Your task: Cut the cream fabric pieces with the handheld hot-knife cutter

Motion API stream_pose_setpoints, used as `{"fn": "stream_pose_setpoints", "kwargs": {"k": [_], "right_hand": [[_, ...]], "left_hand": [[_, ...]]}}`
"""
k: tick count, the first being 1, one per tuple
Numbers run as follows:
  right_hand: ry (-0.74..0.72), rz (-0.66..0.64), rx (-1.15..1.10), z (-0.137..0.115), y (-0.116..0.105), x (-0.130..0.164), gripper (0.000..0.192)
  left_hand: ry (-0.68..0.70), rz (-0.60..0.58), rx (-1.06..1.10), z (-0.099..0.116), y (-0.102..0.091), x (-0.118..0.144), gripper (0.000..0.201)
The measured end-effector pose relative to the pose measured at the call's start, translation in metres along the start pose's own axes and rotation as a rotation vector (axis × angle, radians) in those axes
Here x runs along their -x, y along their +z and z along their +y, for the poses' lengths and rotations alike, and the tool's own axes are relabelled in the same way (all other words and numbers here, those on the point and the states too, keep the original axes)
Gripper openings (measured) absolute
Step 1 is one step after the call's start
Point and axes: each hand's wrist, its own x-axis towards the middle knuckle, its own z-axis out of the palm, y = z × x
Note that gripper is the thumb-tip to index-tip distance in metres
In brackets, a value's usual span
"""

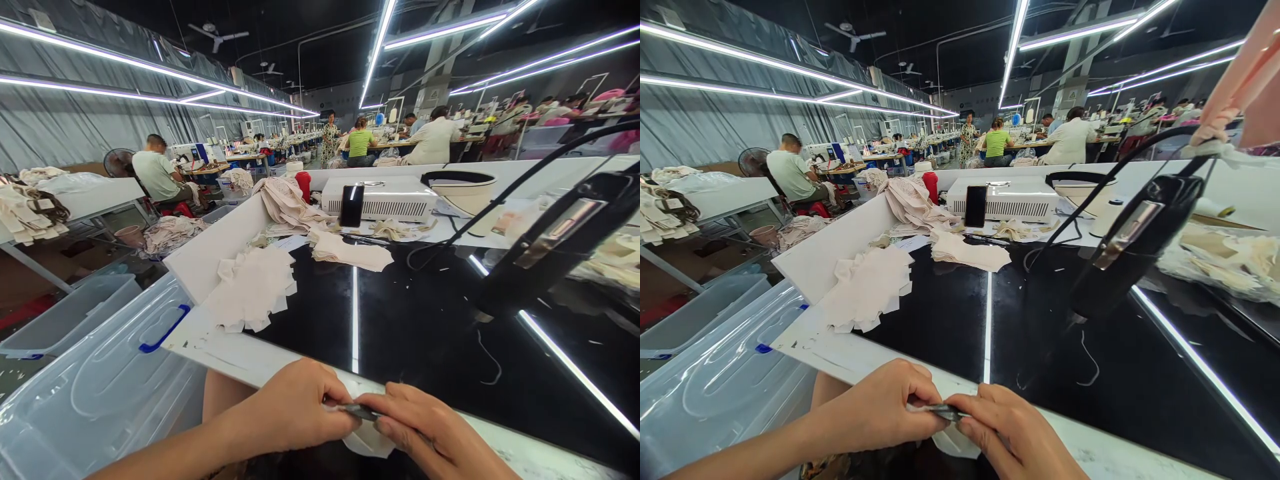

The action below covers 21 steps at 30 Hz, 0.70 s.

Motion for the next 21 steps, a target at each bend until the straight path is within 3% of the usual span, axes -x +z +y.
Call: {"fn": "stream_pose_setpoints", "kwargs": {"k": [21], "right_hand": [[0.005,0.015,-0.031,-0.0003,0.0033,0.0,0.04]], "left_hand": [[-0.077,-0.032,-0.014,-0.0021,0.0014,-0.0008,0.037]]}}
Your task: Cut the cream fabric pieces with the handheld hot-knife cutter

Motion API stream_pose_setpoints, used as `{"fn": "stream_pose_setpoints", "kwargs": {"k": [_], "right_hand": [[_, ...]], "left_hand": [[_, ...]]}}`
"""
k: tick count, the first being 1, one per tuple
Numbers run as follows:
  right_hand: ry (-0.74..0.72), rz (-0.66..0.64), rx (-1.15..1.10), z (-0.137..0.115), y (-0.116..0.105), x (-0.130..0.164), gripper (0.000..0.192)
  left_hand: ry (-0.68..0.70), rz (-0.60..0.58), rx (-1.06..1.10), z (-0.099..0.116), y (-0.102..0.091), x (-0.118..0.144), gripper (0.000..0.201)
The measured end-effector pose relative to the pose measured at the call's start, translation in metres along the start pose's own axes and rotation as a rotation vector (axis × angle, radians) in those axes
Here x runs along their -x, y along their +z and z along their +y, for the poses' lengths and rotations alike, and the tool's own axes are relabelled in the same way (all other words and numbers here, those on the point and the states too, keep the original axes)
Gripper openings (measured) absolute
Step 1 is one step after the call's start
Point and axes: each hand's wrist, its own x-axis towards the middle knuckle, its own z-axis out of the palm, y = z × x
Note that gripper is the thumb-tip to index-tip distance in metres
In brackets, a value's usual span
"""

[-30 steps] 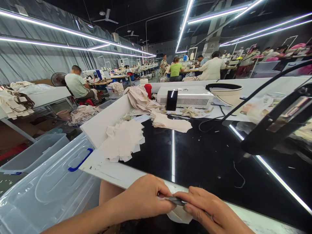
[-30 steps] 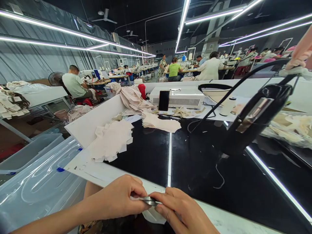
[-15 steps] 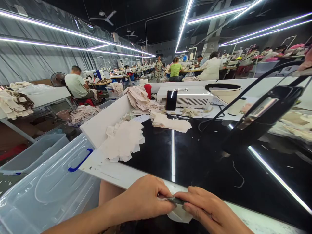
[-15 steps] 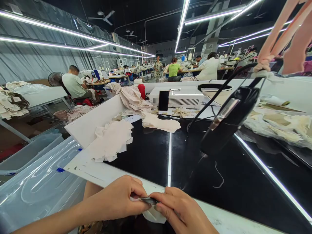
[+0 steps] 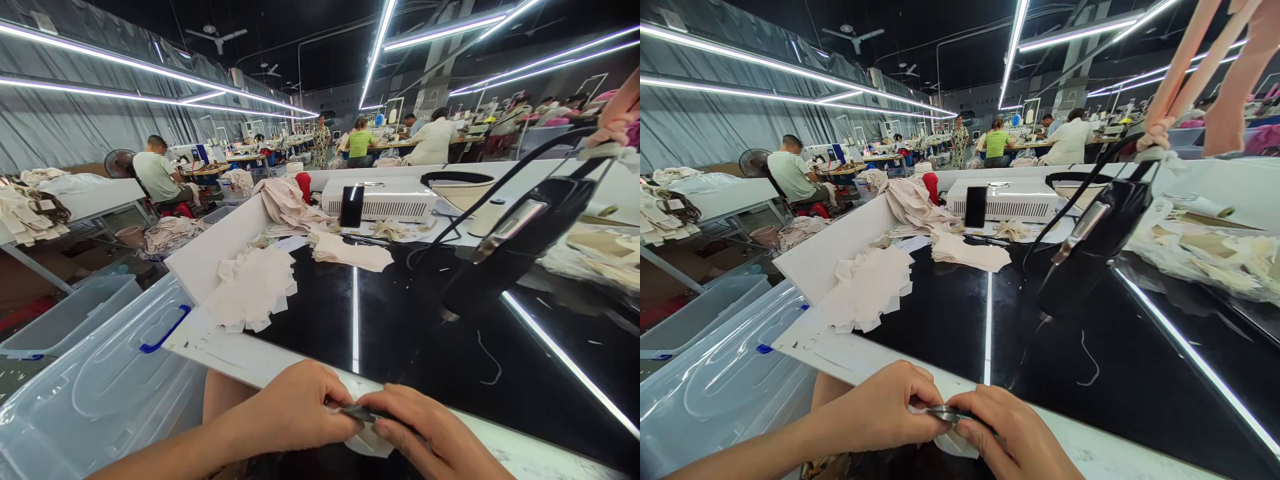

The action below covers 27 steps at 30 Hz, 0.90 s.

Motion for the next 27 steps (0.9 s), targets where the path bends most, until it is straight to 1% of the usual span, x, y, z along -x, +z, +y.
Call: {"fn": "stream_pose_setpoints", "kwargs": {"k": [9,16,24,27], "right_hand": [[0.004,-0.02,-0.021,-0.0037,-0.0007,0.0004,0.033],[-0.018,-0.004,0.0,-0.0016,0.0001,-0.0006,0.033],[0.0,0.001,0.014,0.0037,-0.0003,0.0023,0.039],[0.0,0.0,0.015,0.0037,-0.0004,0.0016,0.039]], "left_hand": [[0.028,-0.01,0.008,0.0005,-0.0018,0.0002,0.037],[0.011,-0.013,0.007,-0.0002,-0.004,0.0005,0.037],[-0.019,-0.045,0.074,0.0008,-0.0058,0.0032,0.036],[-0.031,-0.044,0.067,-0.0013,-0.0059,0.0032,0.036]]}}
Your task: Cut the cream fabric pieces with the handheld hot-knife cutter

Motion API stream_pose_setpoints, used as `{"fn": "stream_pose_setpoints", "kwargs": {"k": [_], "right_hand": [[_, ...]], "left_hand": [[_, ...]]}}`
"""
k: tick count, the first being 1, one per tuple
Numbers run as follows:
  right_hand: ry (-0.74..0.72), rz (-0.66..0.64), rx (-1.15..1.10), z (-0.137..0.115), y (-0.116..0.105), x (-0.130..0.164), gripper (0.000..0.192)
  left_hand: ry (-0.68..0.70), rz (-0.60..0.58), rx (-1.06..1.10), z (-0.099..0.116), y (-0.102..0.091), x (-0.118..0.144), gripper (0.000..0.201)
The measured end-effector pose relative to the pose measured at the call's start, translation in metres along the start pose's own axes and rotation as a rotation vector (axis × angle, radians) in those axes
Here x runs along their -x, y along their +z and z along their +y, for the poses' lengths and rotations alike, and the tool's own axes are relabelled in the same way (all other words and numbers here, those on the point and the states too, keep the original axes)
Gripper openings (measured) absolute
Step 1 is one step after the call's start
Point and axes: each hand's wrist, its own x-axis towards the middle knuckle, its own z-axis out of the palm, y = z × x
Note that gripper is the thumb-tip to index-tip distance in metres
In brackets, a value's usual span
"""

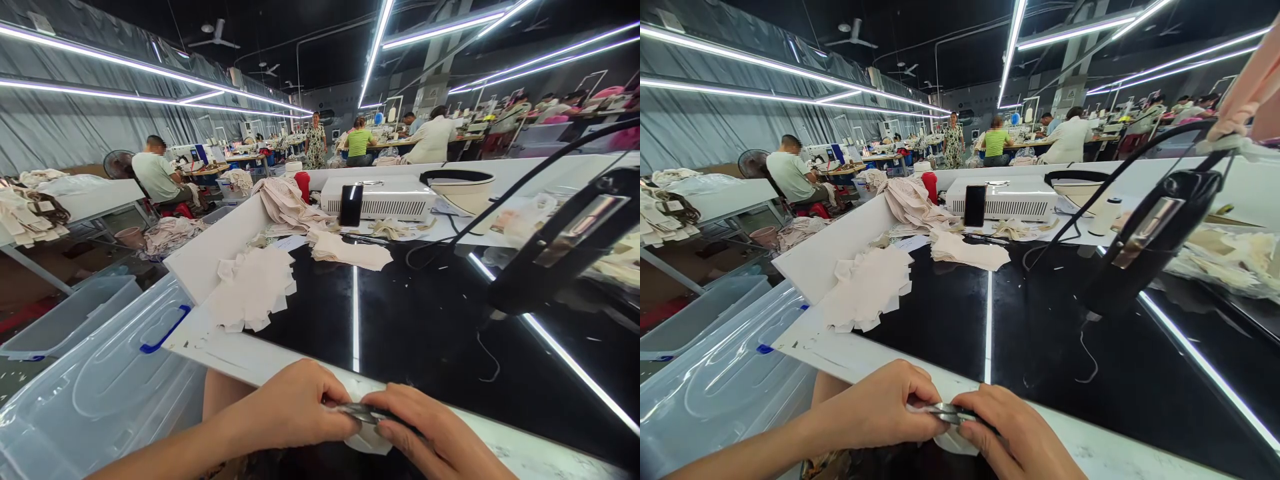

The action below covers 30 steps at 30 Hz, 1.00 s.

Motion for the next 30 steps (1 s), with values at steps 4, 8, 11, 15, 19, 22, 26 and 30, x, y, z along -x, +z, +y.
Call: {"fn": "stream_pose_setpoints", "kwargs": {"k": [4,8,11,15,19,22,26,30], "right_hand": [[-0.002,0.009,-0.002,0.0008,0.0012,-0.0011,0.036],[0.002,-0.022,0.004,0.0006,0.002,-0.0019,0.038],[0.007,-0.044,0.0,-0.0006,0.0021,-0.0021,0.041],[0.026,-0.04,-0.004,-0.0009,0.0023,-0.0014,0.042],[0.031,-0.029,-0.004,0.0007,0.0031,-0.0006,0.043],[0.034,-0.034,-0.004,0.0015,0.004,-0.0003,0.043],[0.037,-0.045,-0.007,0.0025,0.0051,-0.0003,0.042],[0.034,-0.044,0.009,0.0039,0.0057,-0.0001,0.043]], "left_hand": [[-0.042,-0.004,-0.013,-0.002,0.0005,-0.0003,0.034],[-0.047,0.006,-0.031,-0.0023,0.0016,-0.0001,0.034],[-0.036,0.004,-0.04,-0.0015,0.0018,0.0002,0.034],[-0.033,0.006,-0.054,-0.0004,0.0015,0.0004,0.037],[-0.05,-0.001,-0.051,0.0004,0.0023,0.001,0.035],[-0.054,0.004,-0.049,0.0006,0.0028,0.0017,0.035],[-0.043,0.011,-0.063,0.001,0.0028,0.0022,0.034],[-0.03,0.009,-0.064,0.0021,0.0035,0.0023,0.035]]}}
